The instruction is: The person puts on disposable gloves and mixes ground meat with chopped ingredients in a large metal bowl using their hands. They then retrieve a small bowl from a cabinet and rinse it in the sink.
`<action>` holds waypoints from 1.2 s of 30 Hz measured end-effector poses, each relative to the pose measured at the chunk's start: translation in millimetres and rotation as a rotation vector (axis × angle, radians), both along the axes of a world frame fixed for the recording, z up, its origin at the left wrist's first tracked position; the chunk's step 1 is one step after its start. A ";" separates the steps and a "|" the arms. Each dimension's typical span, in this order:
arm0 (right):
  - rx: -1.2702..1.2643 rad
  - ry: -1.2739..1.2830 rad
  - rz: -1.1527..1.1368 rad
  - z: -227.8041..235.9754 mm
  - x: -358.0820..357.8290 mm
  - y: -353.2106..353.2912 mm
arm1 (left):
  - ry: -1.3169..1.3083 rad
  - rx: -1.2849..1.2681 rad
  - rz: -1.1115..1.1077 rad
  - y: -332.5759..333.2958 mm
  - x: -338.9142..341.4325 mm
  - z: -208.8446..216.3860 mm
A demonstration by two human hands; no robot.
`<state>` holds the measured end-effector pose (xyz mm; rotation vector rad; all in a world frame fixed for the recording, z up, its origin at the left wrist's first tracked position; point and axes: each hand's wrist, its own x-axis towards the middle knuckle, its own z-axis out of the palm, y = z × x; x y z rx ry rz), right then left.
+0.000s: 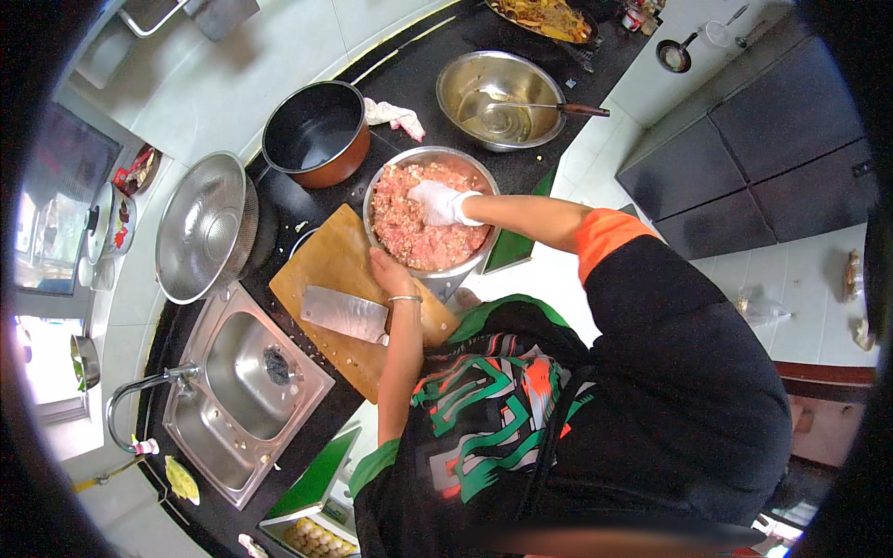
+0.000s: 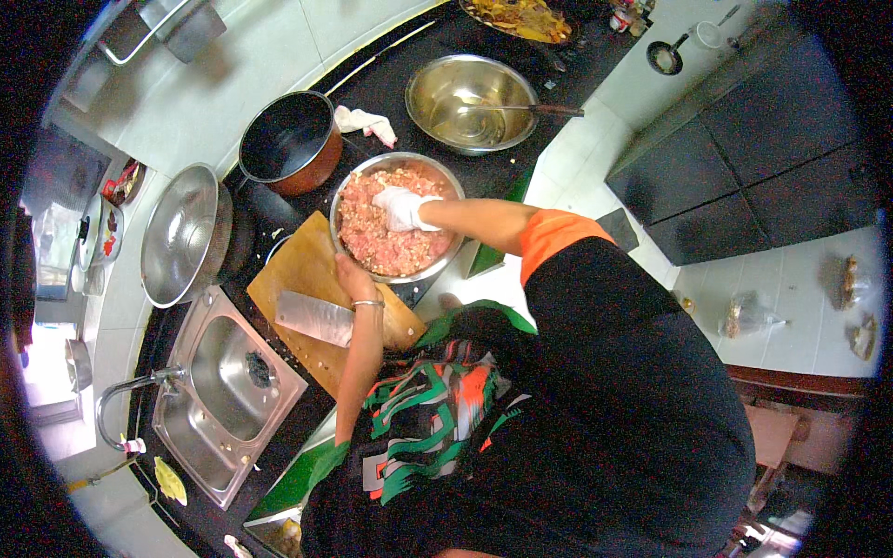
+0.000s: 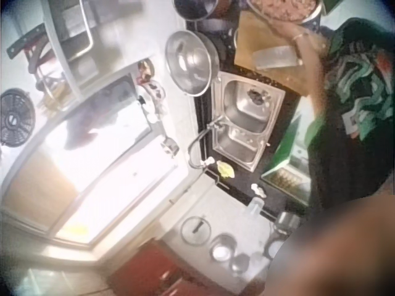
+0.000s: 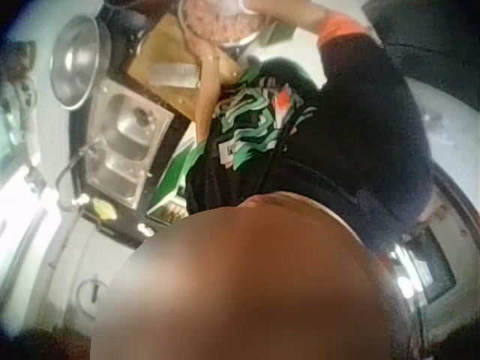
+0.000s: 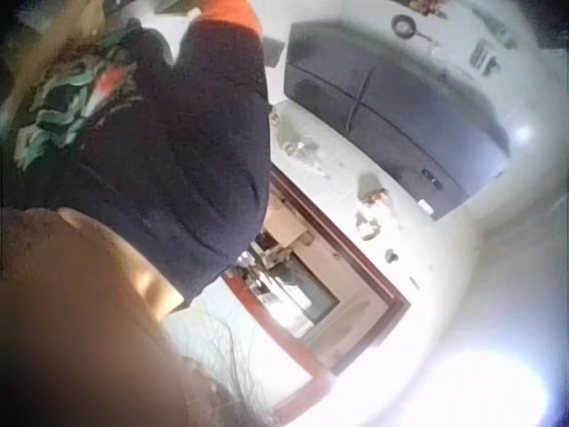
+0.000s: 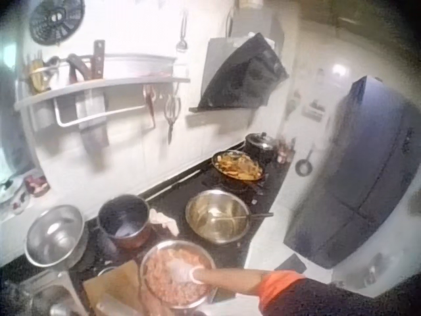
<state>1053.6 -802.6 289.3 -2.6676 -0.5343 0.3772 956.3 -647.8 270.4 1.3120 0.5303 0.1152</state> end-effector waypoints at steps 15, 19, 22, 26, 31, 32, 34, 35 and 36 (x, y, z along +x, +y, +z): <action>-0.187 0.054 0.124 70.8 -48.2 15.0 | -0.048 0.070 0.098 8.6 -0.9 -23.5; -0.200 -0.062 -0.025 4.6 -40.9 0.5 | -0.045 0.106 0.043 0.0 4.3 -18.1; -0.212 0.022 0.191 9.6 -12.9 1.6 | -0.059 0.126 0.010 12.6 4.6 -40.1; 0.217 0.552 -0.102 68.3 -6.7 -12.1 | -0.034 0.083 -0.045 14.1 7.9 -46.1; 0.276 0.760 -0.473 83.6 -22.2 -44.6 | -0.078 0.069 0.004 6.2 6.3 -29.8; 0.127 0.670 -0.303 56.5 -23.4 -55.2 | -0.078 0.085 -0.004 6.6 7.9 -32.7; 0.123 0.835 -0.343 6.1 -15.0 -61.3 | -0.064 0.094 -0.004 7.2 7.9 -39.5; 0.442 1.046 -0.714 6.7 -16.2 -52.0 | -0.051 0.092 0.004 6.6 6.0 -29.1; 0.664 1.146 -1.067 8.6 -16.0 -44.9 | -0.032 0.067 0.018 3.0 1.5 -18.8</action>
